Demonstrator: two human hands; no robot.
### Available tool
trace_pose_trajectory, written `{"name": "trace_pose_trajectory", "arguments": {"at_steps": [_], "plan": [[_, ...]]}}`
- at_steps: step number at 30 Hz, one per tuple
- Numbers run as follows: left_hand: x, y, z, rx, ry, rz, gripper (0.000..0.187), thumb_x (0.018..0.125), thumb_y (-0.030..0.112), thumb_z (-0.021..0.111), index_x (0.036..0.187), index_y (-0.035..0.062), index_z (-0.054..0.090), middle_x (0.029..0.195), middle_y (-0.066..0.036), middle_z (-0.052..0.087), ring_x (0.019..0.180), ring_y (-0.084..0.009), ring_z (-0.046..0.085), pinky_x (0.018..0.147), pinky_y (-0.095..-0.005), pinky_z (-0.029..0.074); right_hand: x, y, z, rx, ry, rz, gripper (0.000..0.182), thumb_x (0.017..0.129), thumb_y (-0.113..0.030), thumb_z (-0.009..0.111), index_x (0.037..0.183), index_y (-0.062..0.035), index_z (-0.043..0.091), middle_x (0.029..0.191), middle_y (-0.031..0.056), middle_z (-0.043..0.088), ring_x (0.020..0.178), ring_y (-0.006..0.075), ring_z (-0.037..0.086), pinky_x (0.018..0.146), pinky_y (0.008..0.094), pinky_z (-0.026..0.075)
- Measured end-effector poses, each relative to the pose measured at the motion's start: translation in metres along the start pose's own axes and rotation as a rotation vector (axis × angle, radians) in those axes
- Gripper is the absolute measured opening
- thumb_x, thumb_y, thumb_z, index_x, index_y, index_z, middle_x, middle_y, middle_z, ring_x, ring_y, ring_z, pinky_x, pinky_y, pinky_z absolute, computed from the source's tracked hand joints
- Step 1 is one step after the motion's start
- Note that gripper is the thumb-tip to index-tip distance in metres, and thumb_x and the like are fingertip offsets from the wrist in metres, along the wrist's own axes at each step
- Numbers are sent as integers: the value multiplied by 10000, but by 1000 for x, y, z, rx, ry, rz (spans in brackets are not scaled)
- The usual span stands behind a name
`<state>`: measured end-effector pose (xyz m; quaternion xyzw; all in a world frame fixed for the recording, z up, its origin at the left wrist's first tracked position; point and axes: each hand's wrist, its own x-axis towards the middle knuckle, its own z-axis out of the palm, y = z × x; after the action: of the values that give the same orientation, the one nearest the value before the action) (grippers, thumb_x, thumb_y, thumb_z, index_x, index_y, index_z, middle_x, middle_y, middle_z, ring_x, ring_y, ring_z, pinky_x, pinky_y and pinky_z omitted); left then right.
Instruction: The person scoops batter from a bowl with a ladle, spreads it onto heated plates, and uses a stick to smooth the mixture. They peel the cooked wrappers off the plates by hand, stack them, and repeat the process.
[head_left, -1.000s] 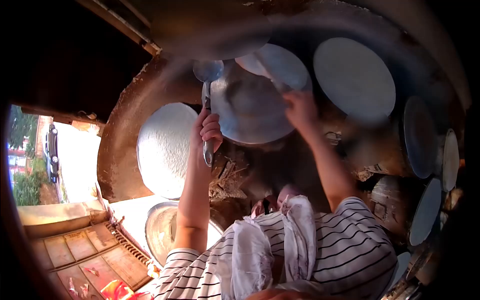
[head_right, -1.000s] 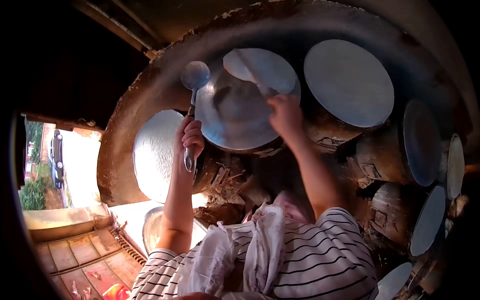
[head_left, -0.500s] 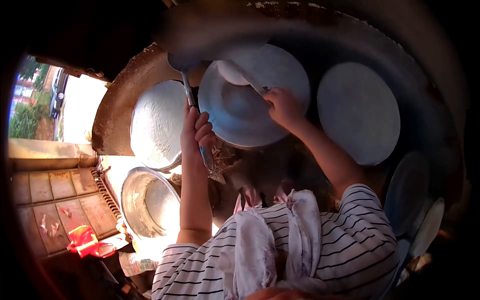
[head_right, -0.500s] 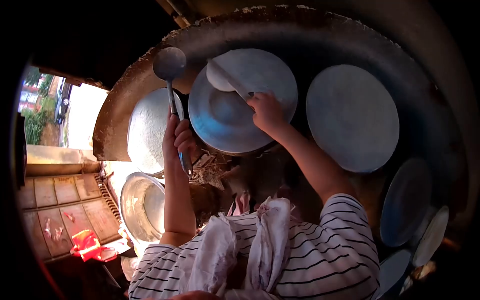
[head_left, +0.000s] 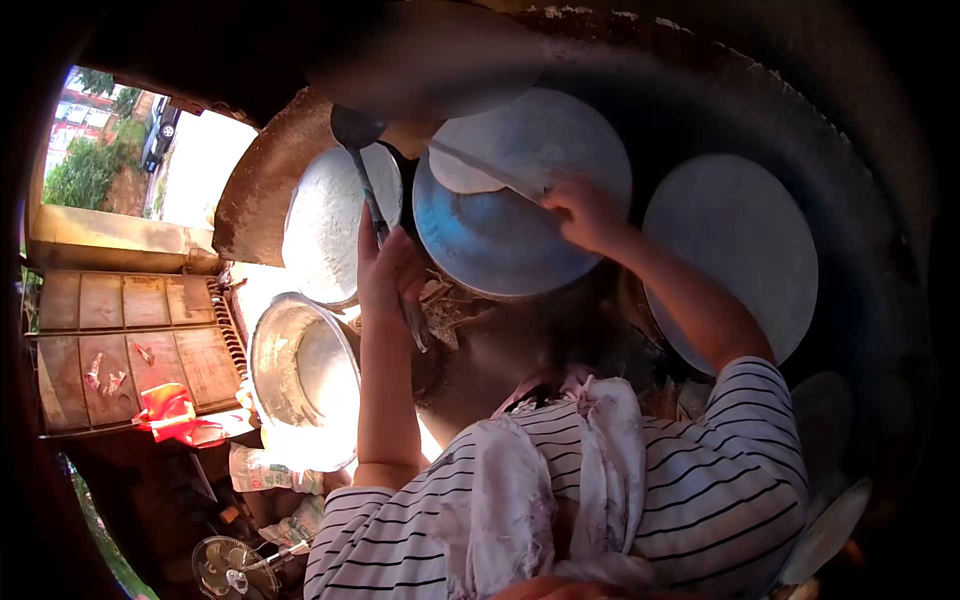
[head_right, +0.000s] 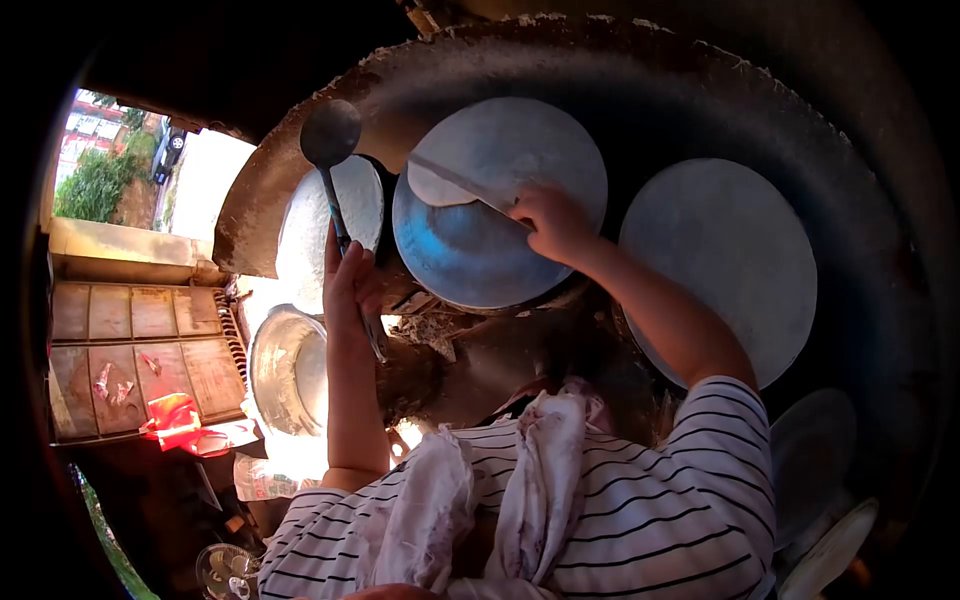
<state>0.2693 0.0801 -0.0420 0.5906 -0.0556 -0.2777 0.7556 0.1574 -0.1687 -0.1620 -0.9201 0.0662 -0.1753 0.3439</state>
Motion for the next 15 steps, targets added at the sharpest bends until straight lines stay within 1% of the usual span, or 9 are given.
{"name": "trace_pose_trajectory", "arguments": {"at_steps": [2,3,5,8,11,12,13,14,15], "plan": [[-1,0,-3,39,47,25,641,898,102,551,1449,210,242,625,34,417,427,-32,326,362,-188,254,-1,39,-20,144,104,-52,260,641,18,650,888,-51,691,963,95,639,955,293,562,820,378,477],[3,-2,-1,21,51,16,652,894,98,558,1451,210,238,630,32,429,431,-33,333,366,-189,258,10,59,-31,-74,116,13,256,661,7,650,903,-62,697,972,92,646,949,290,566,811,382,480],[2,-5,1,13,69,-24,675,884,90,571,1455,211,231,642,28,455,438,-33,347,372,-191,266,34,83,-29,-210,146,86,248,669,15,638,898,-59,697,962,88,644,950,294,563,821,383,472],[12,-6,1,59,104,-2,691,880,90,577,1459,213,219,653,31,465,445,-33,354,379,-184,269,46,37,0,-56,-83,-39,256,659,25,634,891,-62,700,949,82,644,957,294,555,826,382,470],[-3,3,-10,75,115,6,702,874,76,578,1460,200,214,652,29,465,435,-39,361,369,-186,277,25,26,8,2,-112,-197,261,650,27,631,883,-66,702,939,80,641,965,295,551,825,385,470],[-6,6,-16,123,134,29,706,870,69,578,1461,196,212,654,28,467,429,-41,361,361,-190,278,19,11,-11,34,-151,-191,272,638,30,626,879,-70,702,921,93,646,923,297,573,803,397,478],[-10,8,-20,169,154,48,710,867,62,579,1461,191,211,655,27,469,424,-42,360,354,-194,278,19,18,-15,79,-133,-181,274,637,30,626,882,-67,702,912,95,649,907,299,580,800,397,480],[-10,9,-15,240,227,59,659,878,58,556,1452,189,260,583,43,399,405,-35,316,343,-184,245,25,36,-21,114,-113,-177,276,636,29,626,884,-65,701,903,98,651,890,300,586,796,397,481],[-7,7,-15,231,220,57,663,875,56,558,1452,188,259,582,39,403,403,-37,318,342,-186,246,36,54,-26,146,-95,-180,278,635,29,626,887,-63,701,895,100,654,874,301,593,792,397,482]]}}
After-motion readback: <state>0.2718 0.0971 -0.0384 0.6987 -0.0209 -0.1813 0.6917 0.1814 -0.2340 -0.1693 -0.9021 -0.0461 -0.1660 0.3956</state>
